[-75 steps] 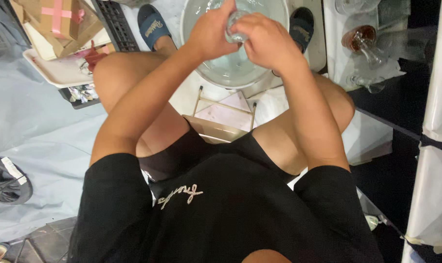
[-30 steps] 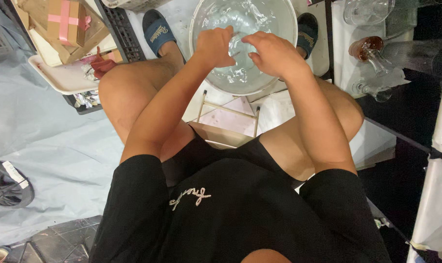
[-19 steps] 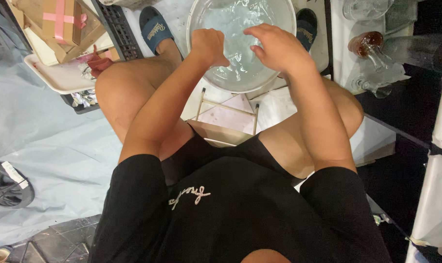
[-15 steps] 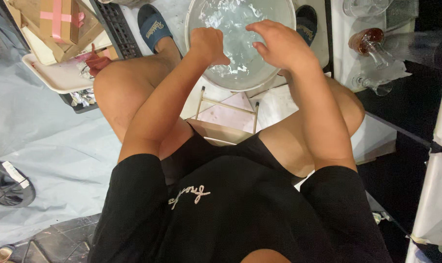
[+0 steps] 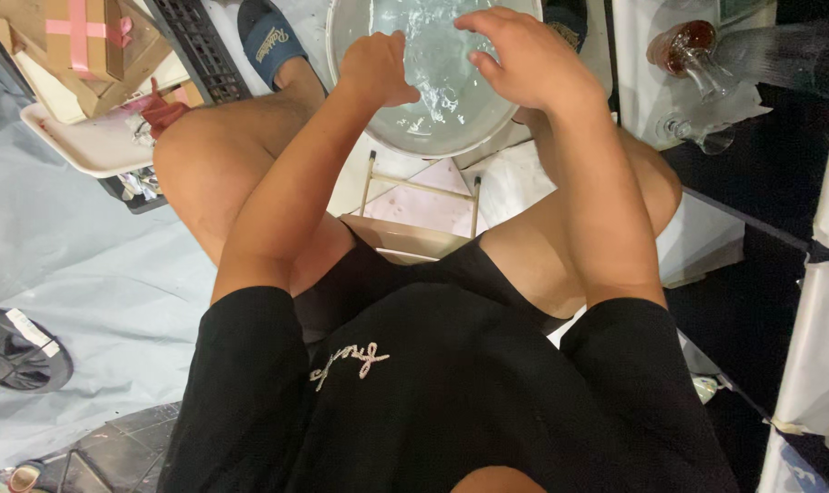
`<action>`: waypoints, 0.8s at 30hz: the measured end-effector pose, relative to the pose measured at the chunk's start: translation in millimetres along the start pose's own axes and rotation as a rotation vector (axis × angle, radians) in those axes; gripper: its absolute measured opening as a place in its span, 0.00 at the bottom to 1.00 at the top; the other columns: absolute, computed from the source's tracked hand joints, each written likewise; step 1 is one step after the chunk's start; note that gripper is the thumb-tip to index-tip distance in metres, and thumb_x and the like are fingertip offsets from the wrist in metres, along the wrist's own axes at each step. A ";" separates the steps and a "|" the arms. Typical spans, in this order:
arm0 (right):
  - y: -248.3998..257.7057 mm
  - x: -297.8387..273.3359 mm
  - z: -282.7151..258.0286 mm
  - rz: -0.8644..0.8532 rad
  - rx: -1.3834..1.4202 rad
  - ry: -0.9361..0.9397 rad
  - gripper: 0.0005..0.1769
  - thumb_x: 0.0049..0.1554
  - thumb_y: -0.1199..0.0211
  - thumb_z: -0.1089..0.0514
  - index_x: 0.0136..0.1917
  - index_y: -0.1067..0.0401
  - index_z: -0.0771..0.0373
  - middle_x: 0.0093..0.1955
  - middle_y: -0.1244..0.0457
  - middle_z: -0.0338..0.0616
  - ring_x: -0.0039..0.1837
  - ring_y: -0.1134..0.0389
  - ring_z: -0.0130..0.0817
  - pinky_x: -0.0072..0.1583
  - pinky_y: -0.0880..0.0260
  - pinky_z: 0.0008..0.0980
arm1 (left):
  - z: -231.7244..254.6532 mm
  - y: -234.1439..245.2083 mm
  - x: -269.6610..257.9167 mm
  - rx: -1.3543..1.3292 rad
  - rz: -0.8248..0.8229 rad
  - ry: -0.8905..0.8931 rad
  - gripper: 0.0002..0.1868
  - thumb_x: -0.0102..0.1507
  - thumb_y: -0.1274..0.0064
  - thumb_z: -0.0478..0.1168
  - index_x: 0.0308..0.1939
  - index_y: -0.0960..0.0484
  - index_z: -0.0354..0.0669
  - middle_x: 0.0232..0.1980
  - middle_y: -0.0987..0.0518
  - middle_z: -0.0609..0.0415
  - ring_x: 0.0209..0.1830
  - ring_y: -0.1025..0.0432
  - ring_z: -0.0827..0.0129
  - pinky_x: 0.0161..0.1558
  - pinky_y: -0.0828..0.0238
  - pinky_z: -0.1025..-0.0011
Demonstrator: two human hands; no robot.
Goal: The person washes multiple glassware and a small white bowl in a bucket of water, rinsing each item by hand and placing them on a nearby shelf. The sequence repeats with different items, including a patterned glass, a clear glass, and a small bowl.
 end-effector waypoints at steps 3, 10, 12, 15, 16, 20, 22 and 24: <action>-0.4 -0.8 1.6 -0.001 0.002 0.013 0.24 0.63 0.38 0.61 0.71 0.32 0.66 0.67 0.36 0.60 0.69 0.36 0.59 0.68 0.37 0.50 | -0.1 -4.3 3.9 0.017 0.035 -0.012 0.38 0.47 0.32 0.58 0.48 0.25 0.32 0.43 0.19 0.41 0.41 0.21 0.49 0.41 0.22 0.59; 4.9 -4.0 2.2 0.009 -0.019 -0.023 0.22 0.65 0.38 0.58 0.71 0.31 0.64 0.68 0.35 0.58 0.68 0.36 0.58 0.66 0.36 0.50 | 3.0 -2.4 1.6 0.002 -0.091 0.029 0.42 0.56 0.39 0.65 0.54 0.27 0.29 0.43 0.18 0.40 0.43 0.21 0.47 0.44 0.24 0.55; 7.6 -2.9 2.2 0.024 -0.035 -0.031 0.22 0.65 0.38 0.57 0.71 0.31 0.63 0.68 0.35 0.57 0.68 0.35 0.58 0.65 0.36 0.50 | 6.8 -3.1 -1.7 -0.081 -0.076 -0.012 0.45 0.61 0.44 0.72 0.53 0.26 0.27 0.43 0.19 0.37 0.44 0.22 0.46 0.45 0.26 0.53; 7.1 0.0 -0.6 0.047 -0.040 -0.024 0.23 0.64 0.37 0.57 0.71 0.30 0.62 0.67 0.34 0.56 0.67 0.35 0.58 0.64 0.35 0.50 | 11.3 -6.6 -4.8 -0.144 0.014 -0.006 0.38 0.69 0.55 0.69 0.52 0.22 0.31 0.45 0.18 0.35 0.45 0.22 0.43 0.48 0.27 0.50; 6.3 1.2 -2.1 0.051 -0.035 -0.005 0.22 0.65 0.37 0.57 0.71 0.31 0.63 0.67 0.34 0.56 0.66 0.35 0.58 0.64 0.35 0.50 | 11.1 -7.9 -4.4 -0.137 -0.010 -0.003 0.39 0.69 0.55 0.69 0.52 0.22 0.30 0.44 0.18 0.35 0.44 0.22 0.43 0.48 0.27 0.50; 5.3 7.3 -6.4 0.066 -0.009 0.077 0.22 0.66 0.37 0.57 0.71 0.31 0.64 0.68 0.34 0.56 0.66 0.33 0.57 0.65 0.34 0.50 | 4.9 -12.1 -0.4 -0.156 0.006 -0.010 0.39 0.66 0.50 0.70 0.49 0.21 0.30 0.44 0.18 0.35 0.46 0.23 0.43 0.50 0.28 0.51; 1.3 13.2 -7.3 0.060 0.003 0.047 0.23 0.65 0.37 0.57 0.71 0.31 0.63 0.66 0.34 0.56 0.65 0.33 0.58 0.63 0.33 0.50 | -5.3 -13.7 -2.4 -0.257 0.121 -0.021 0.38 0.64 0.44 0.69 0.47 0.20 0.31 0.45 0.19 0.35 0.47 0.23 0.43 0.50 0.28 0.53; 0.4 16.9 -4.9 0.071 -0.006 0.064 0.22 0.65 0.36 0.55 0.71 0.30 0.63 0.64 0.33 0.58 0.63 0.32 0.59 0.61 0.32 0.51 | -8.3 -18.6 0.6 -0.448 0.299 -0.047 0.35 0.62 0.38 0.65 0.48 0.20 0.31 0.46 0.18 0.35 0.47 0.23 0.43 0.49 0.28 0.53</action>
Point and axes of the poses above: each hand's wrist, its own x-axis towards the middle knuckle, its own y-axis out of the back of the hand, z = x × y, the point moved 1 cm from there along x, towards the middle knuckle
